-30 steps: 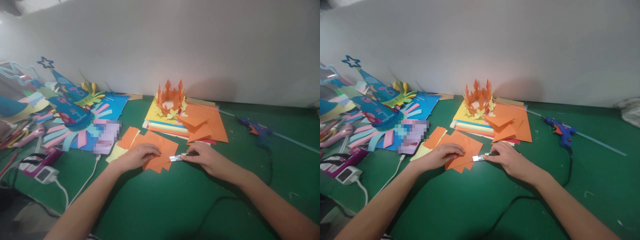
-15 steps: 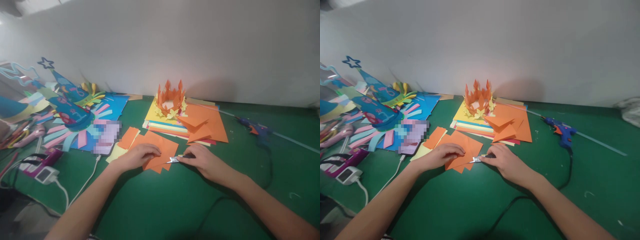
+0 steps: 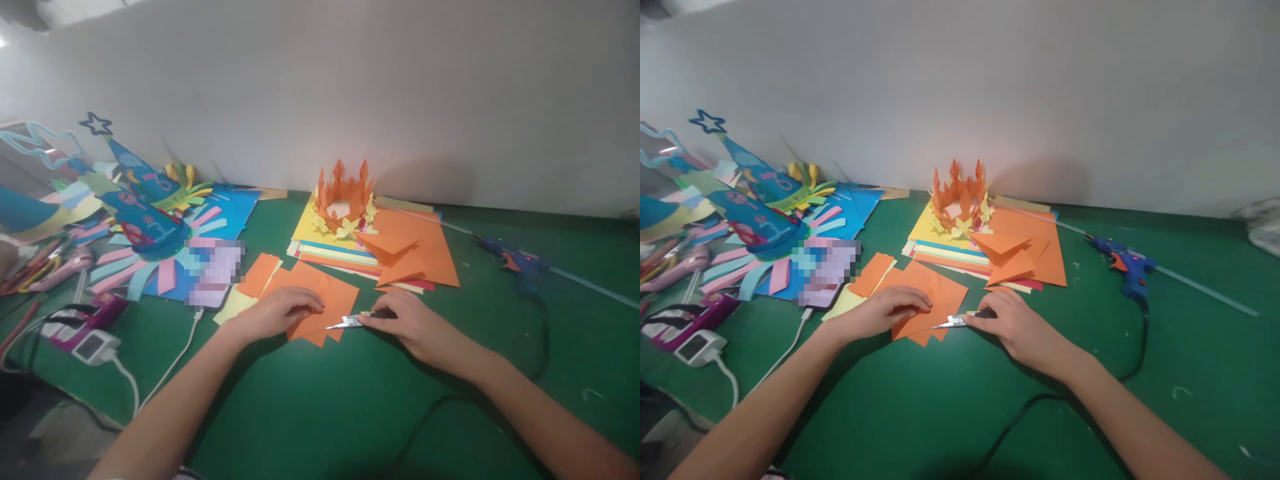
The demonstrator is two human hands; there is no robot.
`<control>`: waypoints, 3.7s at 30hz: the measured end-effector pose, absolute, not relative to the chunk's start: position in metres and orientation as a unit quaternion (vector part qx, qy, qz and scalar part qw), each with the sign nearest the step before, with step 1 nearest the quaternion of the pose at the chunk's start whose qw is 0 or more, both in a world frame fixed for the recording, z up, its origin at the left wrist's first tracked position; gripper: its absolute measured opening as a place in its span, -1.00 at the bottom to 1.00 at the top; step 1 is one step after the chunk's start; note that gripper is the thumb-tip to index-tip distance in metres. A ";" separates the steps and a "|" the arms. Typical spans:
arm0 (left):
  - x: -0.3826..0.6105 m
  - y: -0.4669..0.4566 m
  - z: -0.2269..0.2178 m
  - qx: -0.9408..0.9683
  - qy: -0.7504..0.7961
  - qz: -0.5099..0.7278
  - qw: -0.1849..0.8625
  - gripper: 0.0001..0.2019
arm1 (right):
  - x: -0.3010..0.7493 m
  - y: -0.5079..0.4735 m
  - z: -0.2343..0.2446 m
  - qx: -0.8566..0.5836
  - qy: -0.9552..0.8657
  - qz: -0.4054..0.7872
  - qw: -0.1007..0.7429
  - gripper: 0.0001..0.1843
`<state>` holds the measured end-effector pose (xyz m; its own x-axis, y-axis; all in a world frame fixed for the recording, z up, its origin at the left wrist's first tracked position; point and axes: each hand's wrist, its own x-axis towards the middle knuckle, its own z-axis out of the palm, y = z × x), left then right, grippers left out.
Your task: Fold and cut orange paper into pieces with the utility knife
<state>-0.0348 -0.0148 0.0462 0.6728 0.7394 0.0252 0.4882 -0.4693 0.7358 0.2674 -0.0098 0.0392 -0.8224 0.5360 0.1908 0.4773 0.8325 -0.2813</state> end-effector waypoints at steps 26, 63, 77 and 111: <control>-0.034 -0.016 0.049 0.834 0.369 0.170 0.373 -0.76 | 0.253 -0.022 0.037 -0.274 -0.947 0.112 0.122 -0.52; -0.039 -0.017 0.057 0.853 0.346 0.141 0.364 -0.66 | 0.233 -0.033 0.035 -0.265 -0.949 0.107 0.135 -0.54; -0.038 -0.019 0.058 0.852 0.352 0.139 0.362 -0.63 | 0.228 -0.038 0.033 -0.270 -0.948 0.113 0.122 -0.50; -0.030 -0.028 0.067 0.843 0.417 0.109 0.322 -0.68 | 0.267 0.000 0.027 -0.448 -0.870 -0.004 0.206 -0.70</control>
<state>-0.0302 -0.0281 0.0675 0.6292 0.7726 -0.0849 0.6327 -0.4457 0.6333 0.2666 0.0003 0.0269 -0.5138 0.7777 0.3623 0.7812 0.5986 -0.1772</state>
